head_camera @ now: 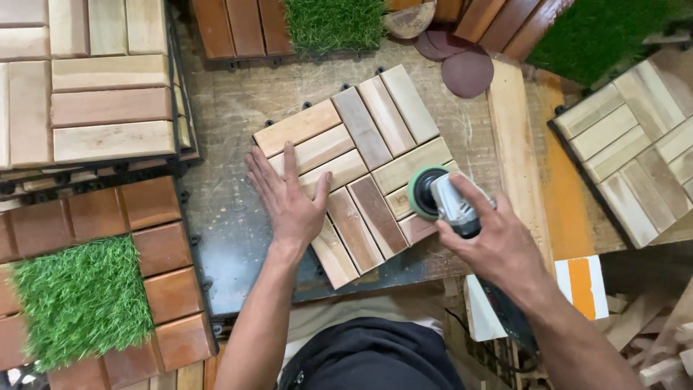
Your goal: Using an orbital sander to smooth the surface of interlocking wooden floor tiles on a workbench.
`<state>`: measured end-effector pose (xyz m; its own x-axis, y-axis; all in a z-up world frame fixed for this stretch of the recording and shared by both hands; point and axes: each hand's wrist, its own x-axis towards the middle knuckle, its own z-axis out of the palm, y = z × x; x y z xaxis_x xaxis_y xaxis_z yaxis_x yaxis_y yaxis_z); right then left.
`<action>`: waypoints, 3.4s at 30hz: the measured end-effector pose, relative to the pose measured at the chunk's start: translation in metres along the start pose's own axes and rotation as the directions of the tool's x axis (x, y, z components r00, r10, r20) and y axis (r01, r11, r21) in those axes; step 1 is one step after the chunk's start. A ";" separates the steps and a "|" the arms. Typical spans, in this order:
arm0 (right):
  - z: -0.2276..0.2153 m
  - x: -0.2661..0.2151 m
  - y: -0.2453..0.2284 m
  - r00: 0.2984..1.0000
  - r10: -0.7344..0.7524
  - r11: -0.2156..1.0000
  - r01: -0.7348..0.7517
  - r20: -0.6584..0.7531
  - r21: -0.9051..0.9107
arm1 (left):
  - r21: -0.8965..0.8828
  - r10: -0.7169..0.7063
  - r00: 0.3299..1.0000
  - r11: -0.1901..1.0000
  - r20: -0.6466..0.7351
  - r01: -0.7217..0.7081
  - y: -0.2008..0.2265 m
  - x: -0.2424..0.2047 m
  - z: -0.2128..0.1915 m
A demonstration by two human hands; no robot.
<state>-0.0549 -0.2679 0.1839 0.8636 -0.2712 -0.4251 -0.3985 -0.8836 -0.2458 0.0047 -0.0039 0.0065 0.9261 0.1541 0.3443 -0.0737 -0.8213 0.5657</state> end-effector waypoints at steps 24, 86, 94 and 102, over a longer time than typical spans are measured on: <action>-0.011 0.021 -0.003 0.996 0.000 1.000 0.000 -0.084 -0.003 | -0.009 -0.009 0.999 1.000 -0.040 0.009 -0.001 0.000 0.004; -0.002 0.062 -0.038 0.983 -0.150 0.989 0.150 -0.110 -0.011 | -0.033 -0.032 0.995 0.999 -0.099 0.029 0.001 -0.001 0.000; -0.014 0.088 -0.029 0.977 -0.063 0.997 0.068 -0.202 0.020 | -0.033 -0.044 0.993 0.999 -0.112 0.040 0.006 0.002 0.002; 0.014 0.041 -0.082 0.981 -0.195 0.981 0.195 0.013 -0.008 | -0.044 -0.047 0.995 0.998 -0.086 0.044 0.003 0.001 -0.002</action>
<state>0.0088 -0.2016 0.1742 0.9204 -0.0890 -0.3807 -0.2204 -0.9224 -0.3173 0.0044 -0.0054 0.0104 0.8935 0.2392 0.3799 -0.0494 -0.7887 0.6128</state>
